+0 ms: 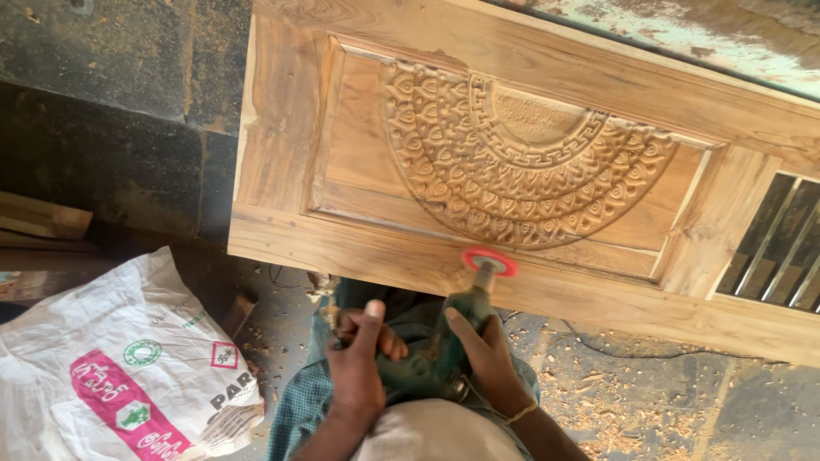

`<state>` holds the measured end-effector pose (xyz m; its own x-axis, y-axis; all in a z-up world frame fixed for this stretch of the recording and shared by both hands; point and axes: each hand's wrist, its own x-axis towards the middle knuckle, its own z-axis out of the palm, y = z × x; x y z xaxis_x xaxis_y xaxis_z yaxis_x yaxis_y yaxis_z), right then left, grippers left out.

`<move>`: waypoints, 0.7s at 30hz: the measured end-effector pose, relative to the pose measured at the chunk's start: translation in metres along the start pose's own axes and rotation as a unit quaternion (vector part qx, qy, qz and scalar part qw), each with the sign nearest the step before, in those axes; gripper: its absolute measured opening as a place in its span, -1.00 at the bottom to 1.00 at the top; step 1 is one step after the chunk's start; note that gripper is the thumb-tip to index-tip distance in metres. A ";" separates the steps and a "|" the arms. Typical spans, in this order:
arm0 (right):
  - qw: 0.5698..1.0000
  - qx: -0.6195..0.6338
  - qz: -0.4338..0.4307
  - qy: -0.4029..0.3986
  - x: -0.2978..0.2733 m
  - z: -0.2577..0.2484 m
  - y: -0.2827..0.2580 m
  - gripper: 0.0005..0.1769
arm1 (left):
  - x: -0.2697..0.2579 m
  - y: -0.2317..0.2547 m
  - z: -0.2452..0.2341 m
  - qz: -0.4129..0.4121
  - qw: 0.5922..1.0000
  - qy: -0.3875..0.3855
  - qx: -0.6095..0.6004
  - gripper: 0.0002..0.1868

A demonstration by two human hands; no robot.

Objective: The person sands the carved surface of a wooden door using a hand-held power sander with a red sanding disc.

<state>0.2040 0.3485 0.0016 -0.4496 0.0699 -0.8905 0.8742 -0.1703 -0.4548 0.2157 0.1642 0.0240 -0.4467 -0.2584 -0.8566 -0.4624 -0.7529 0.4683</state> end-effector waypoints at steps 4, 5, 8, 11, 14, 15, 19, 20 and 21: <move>0.992 -0.068 -0.109 0.015 0.010 -0.001 0.001 -0.62 | 0.006 -0.008 0.003 0.025 0.999 -0.019 0.012 -0.68; 0.986 -0.100 -0.130 0.038 0.012 0.006 0.001 -0.63 | 0.007 -0.006 0.000 0.032 0.999 -0.018 0.006 -0.66; 0.984 -0.076 -0.156 -0.048 0.012 0.041 -0.002 -0.64 | 0.008 0.018 -0.019 0.043 0.998 0.033 -0.019 -0.70; 0.968 -0.093 -0.177 -0.150 0.011 0.091 -0.005 -0.68 | 0.004 0.061 -0.052 0.094 0.992 0.084 0.012 -0.64; 0.941 -0.187 -0.233 -0.159 0.023 0.132 -0.016 -0.65 | 0.001 0.083 -0.070 0.145 0.985 0.087 -0.032 -0.55; 0.939 -0.244 -0.199 -0.136 0.028 0.138 -0.019 -0.57 | 0.001 0.087 -0.073 0.155 0.982 0.088 -0.061 -0.56; 0.959 -0.083 -0.133 -0.234 0.030 0.116 -0.024 -0.73 | 0.006 0.071 -0.054 0.149 0.982 0.118 -0.015 -0.59; 0.963 -0.090 -0.154 -0.201 0.027 0.101 -0.023 -0.71 | 0.006 0.061 -0.047 0.132 0.984 0.117 0.016 -0.62; 0.965 -0.096 -0.174 -0.168 0.022 0.085 -0.021 -0.70 | 0.005 0.051 -0.039 0.114 0.985 0.117 0.048 -0.65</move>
<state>0.1605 0.2703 -0.0073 -0.7282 -0.2386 -0.6425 0.6625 -0.0054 -0.7490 0.2195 0.1010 0.0350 -0.3643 -0.5553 -0.7476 -0.4451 -0.6014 0.6635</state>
